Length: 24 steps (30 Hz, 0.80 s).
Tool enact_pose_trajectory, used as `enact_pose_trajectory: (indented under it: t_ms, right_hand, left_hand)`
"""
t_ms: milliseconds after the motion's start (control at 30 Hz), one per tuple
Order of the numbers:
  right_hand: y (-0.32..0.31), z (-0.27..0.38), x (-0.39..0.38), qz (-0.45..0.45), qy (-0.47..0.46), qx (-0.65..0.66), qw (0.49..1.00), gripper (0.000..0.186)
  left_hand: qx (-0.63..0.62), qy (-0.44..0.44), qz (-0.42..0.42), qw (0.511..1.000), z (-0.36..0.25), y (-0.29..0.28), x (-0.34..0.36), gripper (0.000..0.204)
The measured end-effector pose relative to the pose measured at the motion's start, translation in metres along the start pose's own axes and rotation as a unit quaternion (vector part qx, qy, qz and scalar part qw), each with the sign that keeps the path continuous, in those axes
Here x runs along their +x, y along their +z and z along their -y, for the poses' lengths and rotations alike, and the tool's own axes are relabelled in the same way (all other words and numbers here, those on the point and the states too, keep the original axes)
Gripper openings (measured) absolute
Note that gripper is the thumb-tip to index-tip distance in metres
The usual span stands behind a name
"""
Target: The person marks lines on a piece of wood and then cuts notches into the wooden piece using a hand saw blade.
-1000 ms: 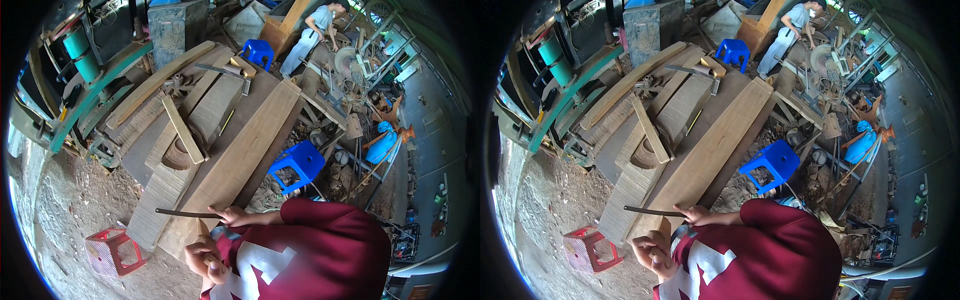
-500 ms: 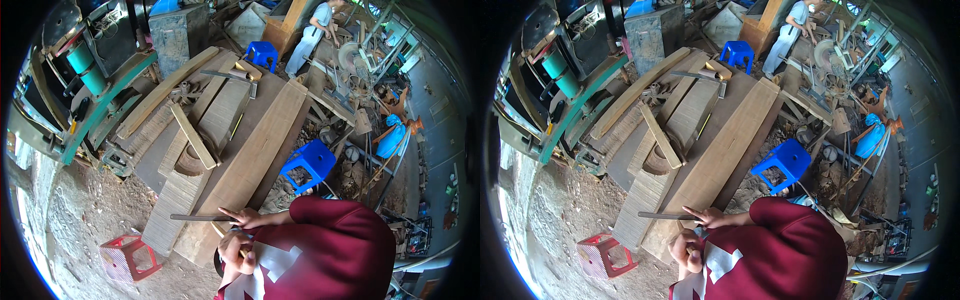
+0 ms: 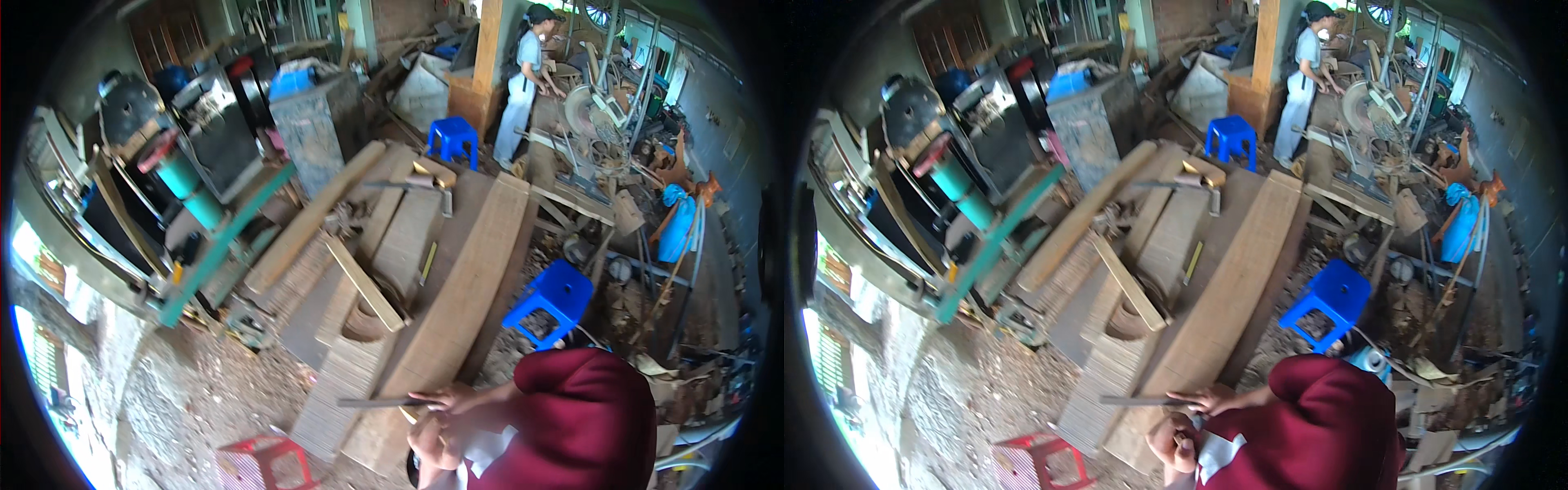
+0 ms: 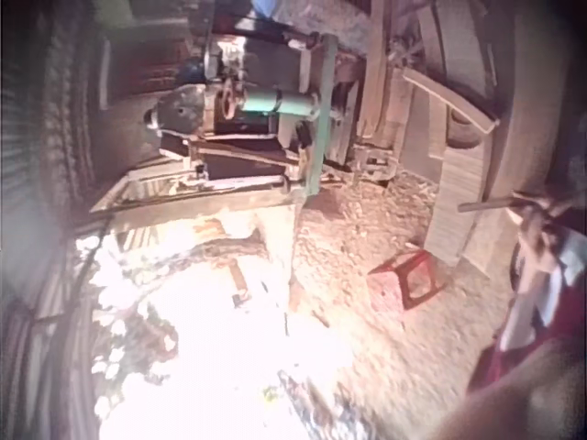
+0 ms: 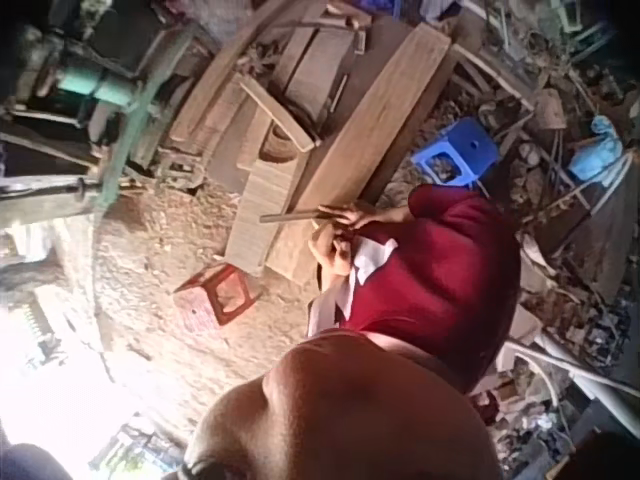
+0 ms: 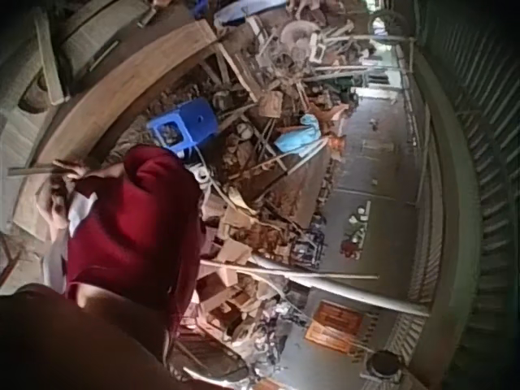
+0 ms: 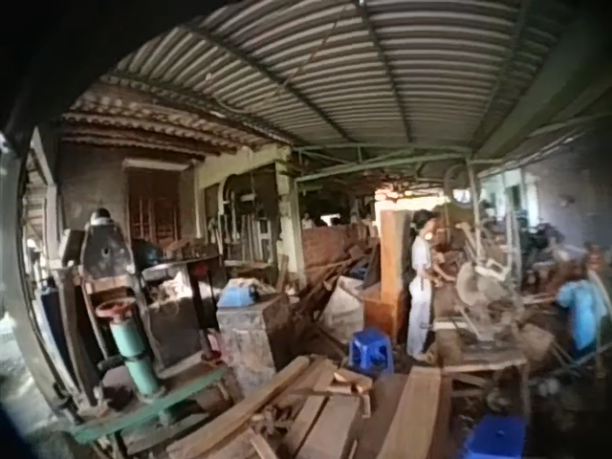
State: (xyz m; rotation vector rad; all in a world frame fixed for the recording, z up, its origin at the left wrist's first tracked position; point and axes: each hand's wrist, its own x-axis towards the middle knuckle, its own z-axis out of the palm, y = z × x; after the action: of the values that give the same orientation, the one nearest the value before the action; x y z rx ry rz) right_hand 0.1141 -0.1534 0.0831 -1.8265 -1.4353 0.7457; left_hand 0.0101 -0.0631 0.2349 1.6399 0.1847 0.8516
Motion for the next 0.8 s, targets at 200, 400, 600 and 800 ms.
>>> enact_pose_trajectory:
  t_ms: [200,400,600,800]
  right_hand:
    - [0.004,-0.011,-0.007,0.093,0.090,-0.039,0.991,0.055]
    - [0.019,-0.028,-0.007,0.018,0.074,-0.052,0.996,0.058]
    - [0.008,0.001,0.003,-0.165,0.100,0.073,0.979,0.051]
    - [-0.035,0.049,0.002,-0.193,0.032,0.105,0.975,0.035]
  left_hand:
    - [0.105,0.035,-0.159,0.981,0.004,-0.013,0.031,0.056]
    - [-0.437,0.012,-0.105,0.893,-0.058,-0.068,0.042,0.048]
    - [-0.167,-0.077,-0.123,0.975,-0.044,-0.077,0.032,0.046]
    - [-0.131,-0.063,-0.155,0.977,-0.002,-0.064,0.008,0.046]
